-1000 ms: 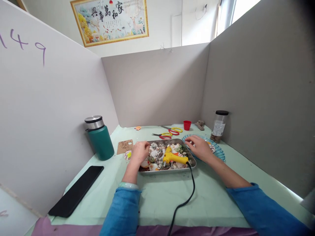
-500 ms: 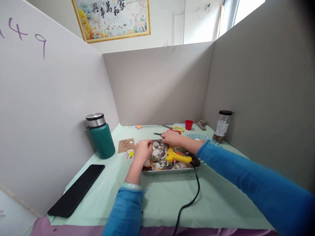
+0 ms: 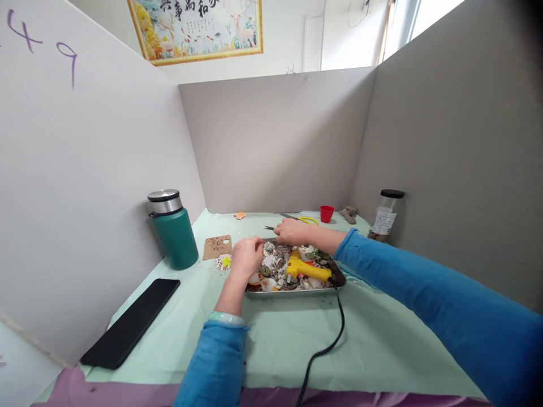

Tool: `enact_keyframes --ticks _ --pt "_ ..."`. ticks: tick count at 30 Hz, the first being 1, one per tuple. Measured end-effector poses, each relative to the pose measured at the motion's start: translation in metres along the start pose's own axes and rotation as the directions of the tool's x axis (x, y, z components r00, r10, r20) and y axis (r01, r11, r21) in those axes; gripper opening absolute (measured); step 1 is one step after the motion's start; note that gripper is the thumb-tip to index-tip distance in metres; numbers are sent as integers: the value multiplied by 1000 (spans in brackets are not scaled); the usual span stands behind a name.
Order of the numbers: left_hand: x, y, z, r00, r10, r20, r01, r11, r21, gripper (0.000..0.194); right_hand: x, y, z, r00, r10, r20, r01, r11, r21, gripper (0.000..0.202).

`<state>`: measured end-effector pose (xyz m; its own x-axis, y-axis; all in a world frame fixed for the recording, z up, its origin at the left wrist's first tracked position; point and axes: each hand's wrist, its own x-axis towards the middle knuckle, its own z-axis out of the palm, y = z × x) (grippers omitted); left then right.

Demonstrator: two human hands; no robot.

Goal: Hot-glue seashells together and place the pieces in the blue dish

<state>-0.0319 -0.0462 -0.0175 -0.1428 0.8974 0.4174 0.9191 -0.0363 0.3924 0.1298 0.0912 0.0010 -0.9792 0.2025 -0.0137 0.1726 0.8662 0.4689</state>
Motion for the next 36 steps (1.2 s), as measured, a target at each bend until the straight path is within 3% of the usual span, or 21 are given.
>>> enact_keyframes --ticks 7,13,19,20,22,23,25,27,30,33,36 --pt "-1 2 -3 1000 -18 -3 18 999 48 27 8 -7 11 998 -56 8 56 997 -43 15" --pt "-2 2 -4 1000 -30 -1 31 998 46 26 6 -6 3 997 -74 2 74 996 -40 12" --pt "-1 -1 0 999 -9 -50 5 997 -82 24 -13 -1 -23 997 61 -51 -60 998 22 12" --pt "-1 -1 1 998 -8 -57 -1 988 -152 23 -17 -5 -28 982 162 -98 -144 975 171 11" --pt "0 0 2 998 -7 -57 -16 925 -380 20 -25 -19 -38 896 412 -165 -262 790 554 7" --pt "0 1 2 999 -2 -43 -21 850 -526 19 -29 -29 -42 854 503 -132 -253 623 740 6" --pt "-1 5 1 999 46 9 -21 624 -781 23 -36 -51 -47 807 590 -40 -111 217 970 11" --pt "-3 10 0 994 93 63 18 420 -908 29 -42 -70 -48 794 606 35 51 -125 991 16" --pt "-8 15 -3 987 108 116 82 280 -956 33 -47 -89 -46 845 512 155 184 -550 815 25" --pt "-11 18 -4 978 132 161 129 224 -966 32 -47 -96 -45 887 418 195 205 -737 644 28" --pt "-12 18 -5 967 136 217 193 170 -966 31 -46 -98 -46 880 425 211 216 -755 619 28"
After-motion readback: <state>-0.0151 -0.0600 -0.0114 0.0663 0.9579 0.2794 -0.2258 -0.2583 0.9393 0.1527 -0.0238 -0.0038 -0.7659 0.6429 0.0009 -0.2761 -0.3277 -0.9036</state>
